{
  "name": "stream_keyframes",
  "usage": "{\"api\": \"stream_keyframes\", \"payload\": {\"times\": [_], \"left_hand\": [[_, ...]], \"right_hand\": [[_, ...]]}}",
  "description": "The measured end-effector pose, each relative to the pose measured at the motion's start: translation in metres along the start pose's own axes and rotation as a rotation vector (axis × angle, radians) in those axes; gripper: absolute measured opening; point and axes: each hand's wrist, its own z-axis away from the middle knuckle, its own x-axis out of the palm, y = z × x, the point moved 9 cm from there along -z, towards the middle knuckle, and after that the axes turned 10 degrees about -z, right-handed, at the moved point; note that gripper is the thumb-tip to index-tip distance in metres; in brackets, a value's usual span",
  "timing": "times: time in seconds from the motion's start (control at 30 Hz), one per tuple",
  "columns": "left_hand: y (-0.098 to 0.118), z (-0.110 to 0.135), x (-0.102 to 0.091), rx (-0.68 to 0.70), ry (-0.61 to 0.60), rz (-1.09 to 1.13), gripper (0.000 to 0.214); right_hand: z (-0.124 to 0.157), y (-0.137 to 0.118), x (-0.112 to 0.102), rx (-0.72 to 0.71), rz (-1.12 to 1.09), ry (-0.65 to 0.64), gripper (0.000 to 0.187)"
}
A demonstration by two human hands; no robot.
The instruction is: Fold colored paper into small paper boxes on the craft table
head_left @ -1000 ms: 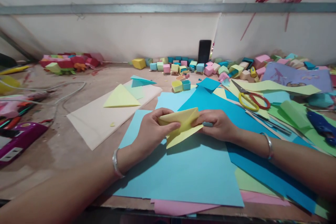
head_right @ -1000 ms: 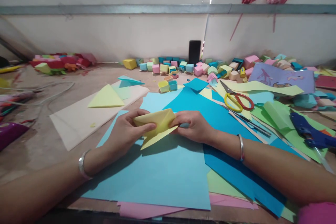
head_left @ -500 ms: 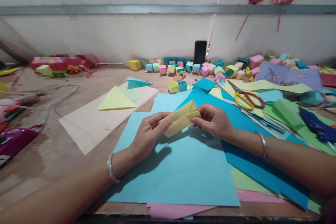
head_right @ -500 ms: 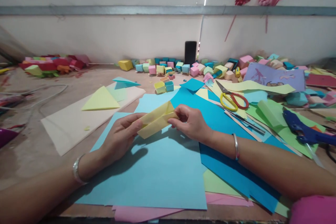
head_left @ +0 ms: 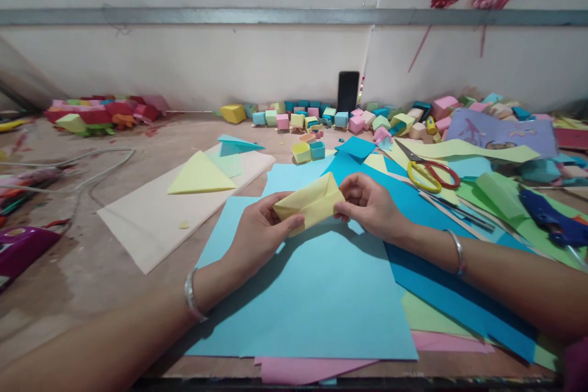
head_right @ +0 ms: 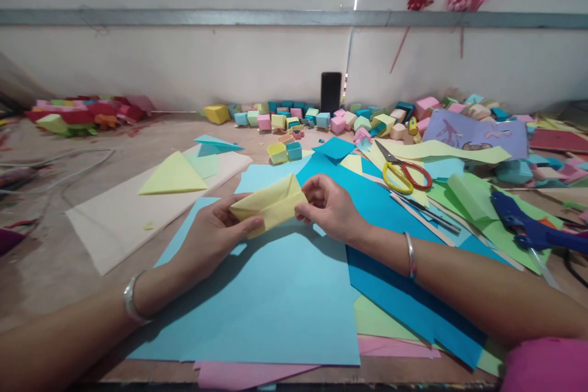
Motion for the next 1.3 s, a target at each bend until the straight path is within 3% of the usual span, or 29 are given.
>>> {"api": "stream_keyframes", "payload": {"times": [0.1, 0.4, 0.53, 0.73, 0.9, 1.07, 1.3], "left_hand": [[0.001, 0.000, 0.000, -0.004, -0.005, 0.036, 0.049], [0.001, 0.000, 0.006, -0.020, -0.054, 0.021, 0.055], [-0.002, 0.000, 0.011, -0.050, -0.108, 0.089, 0.061], [-0.009, -0.001, 0.014, -0.100, -0.147, 0.121, 0.033], [-0.003, 0.001, 0.013, -0.069, -0.138, 0.077, 0.019], [0.004, 0.003, 0.011, -0.048, -0.130, 0.061, 0.020], [0.009, 0.003, 0.007, -0.034, -0.086, 0.040, 0.022]], "right_hand": [[-0.001, 0.002, 0.002, 0.036, -0.042, -0.005, 0.043], [0.003, 0.003, 0.009, 0.137, 0.015, -0.087, 0.027], [0.004, 0.003, 0.007, 0.146, 0.059, -0.063, 0.024], [0.004, 0.001, 0.004, 0.137, 0.049, -0.036, 0.027], [0.005, 0.001, 0.005, 0.165, -0.020, -0.046, 0.025], [0.005, 0.002, 0.004, 0.141, 0.052, -0.074, 0.020], [0.005, 0.003, 0.004, 0.158, 0.037, -0.100, 0.027]]}}
